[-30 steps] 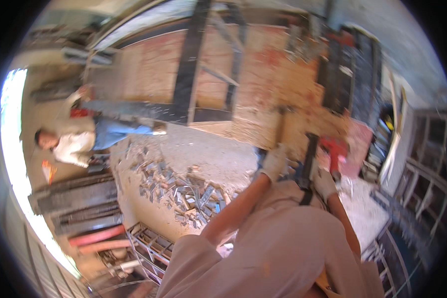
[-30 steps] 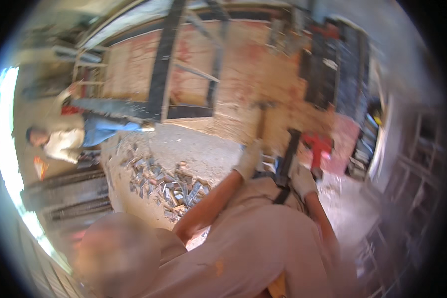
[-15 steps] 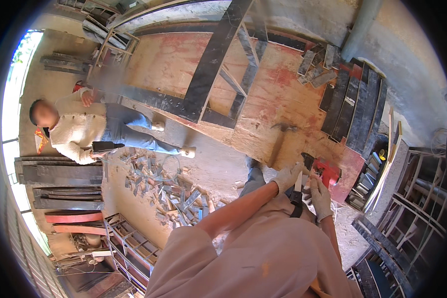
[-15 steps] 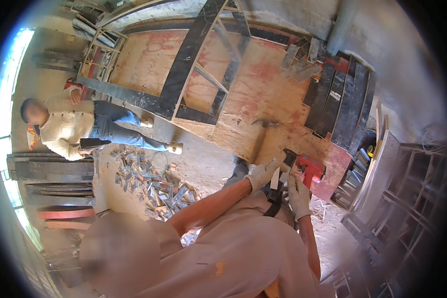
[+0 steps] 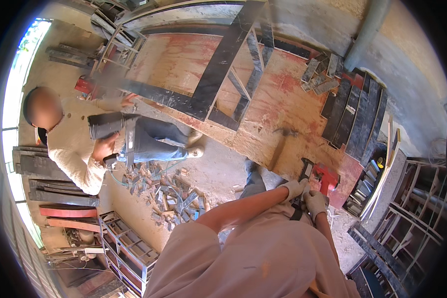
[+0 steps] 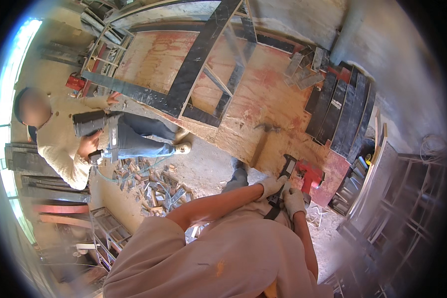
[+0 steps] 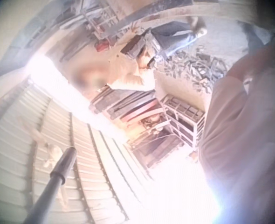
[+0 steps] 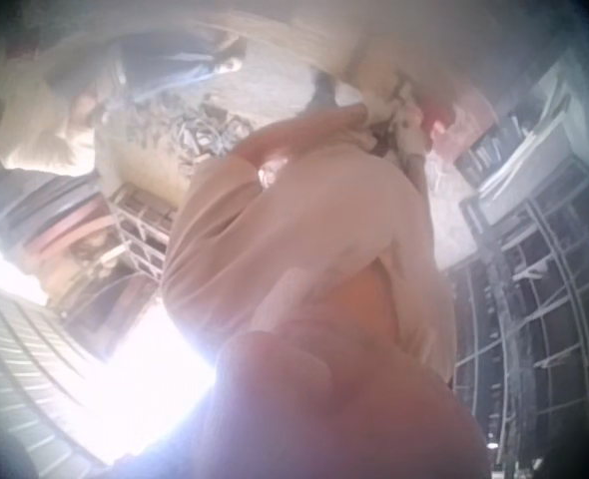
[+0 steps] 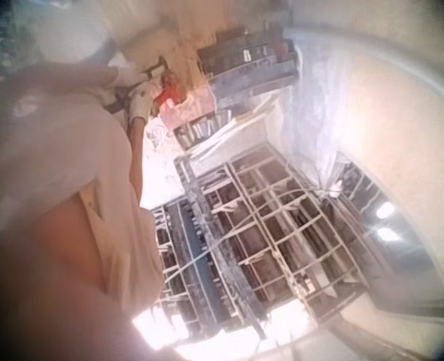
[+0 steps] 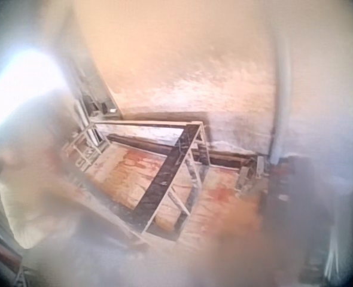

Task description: The person assembles a wooden frame by positioning wooden strips and fastening them with a red pneumatic nail gun. They occasionally use a hammer to adjust pieces and work alongside another person in a cluttered workshop.

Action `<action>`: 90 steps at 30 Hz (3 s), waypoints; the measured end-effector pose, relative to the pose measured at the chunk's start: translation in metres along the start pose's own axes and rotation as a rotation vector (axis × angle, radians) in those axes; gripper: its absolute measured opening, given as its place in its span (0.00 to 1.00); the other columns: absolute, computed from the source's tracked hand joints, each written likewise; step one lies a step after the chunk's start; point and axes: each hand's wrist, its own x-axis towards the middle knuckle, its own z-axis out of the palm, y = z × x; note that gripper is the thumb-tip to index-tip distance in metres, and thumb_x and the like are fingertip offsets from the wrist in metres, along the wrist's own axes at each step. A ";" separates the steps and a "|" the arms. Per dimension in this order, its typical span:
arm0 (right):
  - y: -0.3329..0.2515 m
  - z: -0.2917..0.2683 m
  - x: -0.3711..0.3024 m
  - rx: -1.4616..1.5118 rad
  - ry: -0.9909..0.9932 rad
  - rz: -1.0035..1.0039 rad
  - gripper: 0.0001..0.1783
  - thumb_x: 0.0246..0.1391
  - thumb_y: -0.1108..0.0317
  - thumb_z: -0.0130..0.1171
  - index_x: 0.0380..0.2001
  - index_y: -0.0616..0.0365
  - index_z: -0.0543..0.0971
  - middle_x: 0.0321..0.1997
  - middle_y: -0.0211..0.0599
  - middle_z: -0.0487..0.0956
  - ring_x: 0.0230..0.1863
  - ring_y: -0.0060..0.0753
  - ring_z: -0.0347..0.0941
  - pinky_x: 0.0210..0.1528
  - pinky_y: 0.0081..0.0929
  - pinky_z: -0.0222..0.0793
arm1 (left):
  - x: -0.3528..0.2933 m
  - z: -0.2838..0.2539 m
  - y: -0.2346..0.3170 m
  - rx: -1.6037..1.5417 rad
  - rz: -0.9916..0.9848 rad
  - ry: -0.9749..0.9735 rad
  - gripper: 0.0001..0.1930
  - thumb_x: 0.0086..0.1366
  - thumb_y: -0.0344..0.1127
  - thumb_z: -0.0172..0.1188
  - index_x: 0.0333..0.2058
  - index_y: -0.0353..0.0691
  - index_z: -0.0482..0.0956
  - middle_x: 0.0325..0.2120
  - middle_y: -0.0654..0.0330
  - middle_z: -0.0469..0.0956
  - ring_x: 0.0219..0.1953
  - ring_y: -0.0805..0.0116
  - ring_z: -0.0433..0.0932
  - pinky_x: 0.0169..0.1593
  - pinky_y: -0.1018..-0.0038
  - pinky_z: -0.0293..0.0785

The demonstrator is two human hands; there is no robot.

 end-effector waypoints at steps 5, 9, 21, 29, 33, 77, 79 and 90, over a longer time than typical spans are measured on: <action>0.004 0.006 0.021 -0.195 -0.022 -0.122 0.21 0.65 0.55 0.53 0.40 0.64 0.83 0.32 0.51 0.84 0.35 0.45 0.83 0.39 0.42 0.76 | 0.013 0.011 -0.012 0.029 0.014 0.026 0.44 0.72 0.68 0.40 0.58 0.25 0.75 0.52 0.36 0.79 0.58 0.48 0.77 0.60 0.62 0.70; 0.015 -0.006 0.028 -0.166 -0.008 -0.182 0.21 0.66 0.53 0.51 0.43 0.60 0.84 0.38 0.52 0.85 0.42 0.49 0.83 0.44 0.43 0.75 | 0.003 0.004 -0.002 -0.003 0.150 -0.030 0.46 0.72 0.69 0.34 0.58 0.25 0.75 0.53 0.29 0.77 0.63 0.40 0.74 0.66 0.59 0.66; 0.067 -0.052 0.064 0.034 0.640 -0.492 0.20 0.60 0.54 0.61 0.49 0.56 0.78 0.25 0.34 0.80 0.25 0.28 0.77 0.23 0.32 0.71 | -0.002 0.031 -0.015 0.209 0.173 0.141 0.63 0.58 0.69 0.65 0.70 0.20 0.45 0.56 0.29 0.74 0.60 0.36 0.75 0.63 0.59 0.71; 0.083 -0.047 0.104 1.210 -0.363 0.144 0.19 0.66 0.50 0.60 0.38 0.57 0.77 0.27 0.32 0.80 0.26 0.35 0.79 0.31 0.36 0.79 | -0.078 0.019 0.034 0.353 0.077 0.484 0.38 0.56 0.49 0.69 0.64 0.43 0.69 0.54 0.42 0.78 0.53 0.36 0.78 0.58 0.51 0.72; 0.063 -0.016 0.077 1.328 -0.280 0.117 0.13 0.68 0.58 0.58 0.36 0.58 0.76 0.24 0.32 0.78 0.22 0.35 0.76 0.29 0.37 0.79 | -0.104 -0.013 0.029 0.332 0.087 0.314 0.39 0.63 0.41 0.59 0.71 0.39 0.59 0.63 0.41 0.69 0.62 0.37 0.71 0.63 0.49 0.68; -0.212 0.198 -0.032 1.441 -0.922 -0.469 0.22 0.62 0.64 0.52 0.13 0.46 0.64 0.13 0.21 0.57 0.13 0.23 0.54 0.19 0.28 0.56 | -0.149 -0.433 0.030 0.907 0.397 1.156 0.36 0.78 0.60 0.29 0.51 0.39 0.82 0.45 0.41 0.83 0.50 0.37 0.80 0.56 0.48 0.72; -0.212 0.198 -0.033 1.440 -0.923 -0.457 0.22 0.62 0.64 0.52 0.13 0.45 0.63 0.13 0.20 0.56 0.13 0.23 0.54 0.19 0.27 0.56 | -0.147 -0.436 0.024 0.928 0.445 1.179 0.36 0.78 0.60 0.29 0.50 0.39 0.82 0.44 0.41 0.83 0.49 0.37 0.81 0.55 0.49 0.73; -0.204 0.183 -0.039 1.502 -0.897 -0.357 0.23 0.60 0.65 0.54 0.12 0.43 0.61 0.12 0.21 0.56 0.12 0.23 0.54 0.17 0.27 0.53 | -0.154 -0.432 0.032 0.901 0.363 1.166 0.33 0.78 0.58 0.36 0.47 0.37 0.85 0.43 0.41 0.84 0.47 0.37 0.81 0.53 0.50 0.75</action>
